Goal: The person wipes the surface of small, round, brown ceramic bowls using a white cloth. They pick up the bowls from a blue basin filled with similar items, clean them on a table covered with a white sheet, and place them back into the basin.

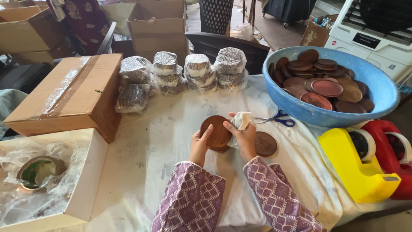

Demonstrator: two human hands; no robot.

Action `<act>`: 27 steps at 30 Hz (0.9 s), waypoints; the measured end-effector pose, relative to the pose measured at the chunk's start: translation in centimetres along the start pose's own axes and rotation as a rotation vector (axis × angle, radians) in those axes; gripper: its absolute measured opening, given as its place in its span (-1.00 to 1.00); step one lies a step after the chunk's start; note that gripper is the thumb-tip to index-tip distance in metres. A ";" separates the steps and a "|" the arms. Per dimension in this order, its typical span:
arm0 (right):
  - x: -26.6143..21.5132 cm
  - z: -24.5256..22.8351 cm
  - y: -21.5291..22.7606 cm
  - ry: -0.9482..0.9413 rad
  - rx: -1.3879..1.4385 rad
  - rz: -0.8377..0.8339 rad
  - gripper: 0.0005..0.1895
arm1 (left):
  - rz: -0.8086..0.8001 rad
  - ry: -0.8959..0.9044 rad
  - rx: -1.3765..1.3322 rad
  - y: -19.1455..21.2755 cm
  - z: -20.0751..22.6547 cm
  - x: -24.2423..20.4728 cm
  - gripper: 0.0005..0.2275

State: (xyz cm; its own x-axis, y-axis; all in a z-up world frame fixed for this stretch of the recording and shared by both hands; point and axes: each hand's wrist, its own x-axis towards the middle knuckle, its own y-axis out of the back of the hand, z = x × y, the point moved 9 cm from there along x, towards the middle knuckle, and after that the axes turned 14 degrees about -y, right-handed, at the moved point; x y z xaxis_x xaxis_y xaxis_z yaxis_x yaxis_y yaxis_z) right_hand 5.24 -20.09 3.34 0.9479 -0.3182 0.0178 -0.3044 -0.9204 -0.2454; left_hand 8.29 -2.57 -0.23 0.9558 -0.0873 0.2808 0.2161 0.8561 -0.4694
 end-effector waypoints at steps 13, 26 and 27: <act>-5.5 -3.0 -5.6 0.637 -0.724 0.005 -0.20 | -0.319 0.051 -0.290 -3.9 -5.4 -1.2 -0.23; -1.4 2.1 -3.3 -0.300 0.323 -0.274 -0.29 | -0.454 -0.688 0.623 -8.0 6.2 -4.8 -0.15; -1.1 2.4 -3.2 -0.300 0.325 -0.274 -0.29 | -0.456 -0.688 0.624 -7.7 6.2 -4.5 -0.15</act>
State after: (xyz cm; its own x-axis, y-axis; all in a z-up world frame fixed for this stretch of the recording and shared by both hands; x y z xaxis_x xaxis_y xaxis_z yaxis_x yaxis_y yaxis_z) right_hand 5.37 -16.24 1.75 0.9886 0.0472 -0.1432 -0.0416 -0.8278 -0.5596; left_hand 1.12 -5.62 7.34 0.4462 -0.3275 0.8328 0.1997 0.9436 0.2641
